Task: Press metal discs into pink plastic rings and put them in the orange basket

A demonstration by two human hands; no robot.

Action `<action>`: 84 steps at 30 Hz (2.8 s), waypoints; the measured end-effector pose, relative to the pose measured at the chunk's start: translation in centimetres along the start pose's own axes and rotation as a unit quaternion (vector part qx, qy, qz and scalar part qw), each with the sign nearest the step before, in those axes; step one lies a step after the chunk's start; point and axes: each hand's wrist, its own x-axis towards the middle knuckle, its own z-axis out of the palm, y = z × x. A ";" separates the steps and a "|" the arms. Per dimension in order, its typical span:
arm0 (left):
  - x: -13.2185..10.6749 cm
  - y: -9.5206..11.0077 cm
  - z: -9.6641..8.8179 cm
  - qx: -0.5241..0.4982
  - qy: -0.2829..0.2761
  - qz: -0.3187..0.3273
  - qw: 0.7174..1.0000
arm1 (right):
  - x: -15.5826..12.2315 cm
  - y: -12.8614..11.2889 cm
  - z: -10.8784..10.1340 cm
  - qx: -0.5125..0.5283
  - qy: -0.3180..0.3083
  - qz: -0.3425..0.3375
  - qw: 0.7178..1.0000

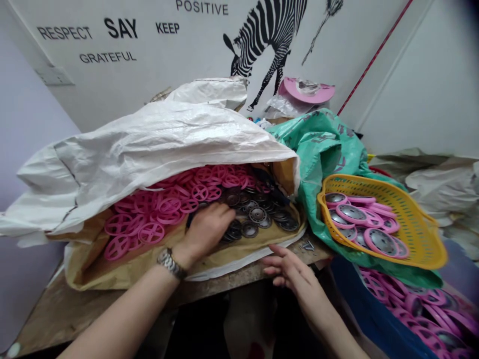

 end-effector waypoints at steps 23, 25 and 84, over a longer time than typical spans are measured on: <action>5.2 -9.0 2.7 0.070 -0.042 -0.191 0.978 | -1.3 2.1 1.0 0.110 -0.007 0.075 0.991; 5.3 -9.1 2.4 0.048 -0.042 -0.186 0.980 | -1.4 2.6 0.9 0.095 -0.018 0.075 0.992; -8.3 12.7 2.4 -0.704 -0.058 -0.242 0.666 | -2.8 0.6 0.1 -0.093 -0.041 -0.071 0.992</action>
